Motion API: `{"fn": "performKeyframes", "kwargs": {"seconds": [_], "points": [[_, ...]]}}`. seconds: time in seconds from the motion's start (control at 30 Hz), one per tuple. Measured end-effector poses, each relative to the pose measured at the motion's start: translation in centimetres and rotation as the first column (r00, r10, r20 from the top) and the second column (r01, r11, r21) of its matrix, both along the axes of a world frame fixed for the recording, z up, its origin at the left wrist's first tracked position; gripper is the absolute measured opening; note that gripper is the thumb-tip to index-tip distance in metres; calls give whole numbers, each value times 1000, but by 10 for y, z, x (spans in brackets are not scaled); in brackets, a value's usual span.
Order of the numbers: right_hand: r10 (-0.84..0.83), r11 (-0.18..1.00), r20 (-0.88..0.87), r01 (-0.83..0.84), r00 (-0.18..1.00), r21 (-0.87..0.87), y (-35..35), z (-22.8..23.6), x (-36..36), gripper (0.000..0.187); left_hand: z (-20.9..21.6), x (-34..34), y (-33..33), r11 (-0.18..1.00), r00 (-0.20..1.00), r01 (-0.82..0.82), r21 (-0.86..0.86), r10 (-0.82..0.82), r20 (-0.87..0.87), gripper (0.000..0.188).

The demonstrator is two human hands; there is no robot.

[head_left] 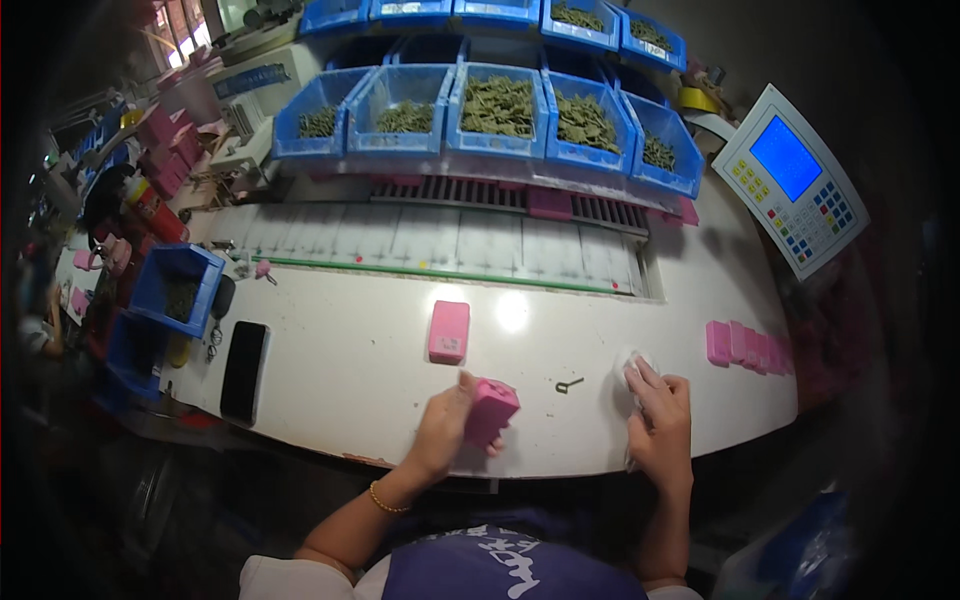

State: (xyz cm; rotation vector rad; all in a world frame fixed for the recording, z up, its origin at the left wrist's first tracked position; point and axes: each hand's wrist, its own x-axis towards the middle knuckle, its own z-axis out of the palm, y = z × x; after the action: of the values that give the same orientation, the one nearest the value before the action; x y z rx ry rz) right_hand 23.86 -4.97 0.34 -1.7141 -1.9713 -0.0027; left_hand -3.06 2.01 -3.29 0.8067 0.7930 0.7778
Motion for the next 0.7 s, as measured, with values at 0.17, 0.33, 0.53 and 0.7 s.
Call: {"fn": "performKeyframes", "kwargs": {"seconds": [0.17, 0.33, 0.53, 0.7], "points": [[148, 953, -663, -286, 734, -103, 4, -13, -69, 30, 4, 15, -23, 982, 994, 27, 188, -6, -109, 40], [50, 889, -942, -445, 333, -110, 16, -39, -94, 25, -2, 11, -29, 701, 900, -57, 711, 345, -267, 28], [188, 733, -910, -669, 370, -121, 72, -32, -110, 25, -1, -35, -4, 768, 909, -53, 638, 302, -288, 24], [184, 981, -345, -194, 920, 6, 123, -29, -142, 56, -3, -81, 40, 812, 610, 8, 583, 458, -646, 28]]}}
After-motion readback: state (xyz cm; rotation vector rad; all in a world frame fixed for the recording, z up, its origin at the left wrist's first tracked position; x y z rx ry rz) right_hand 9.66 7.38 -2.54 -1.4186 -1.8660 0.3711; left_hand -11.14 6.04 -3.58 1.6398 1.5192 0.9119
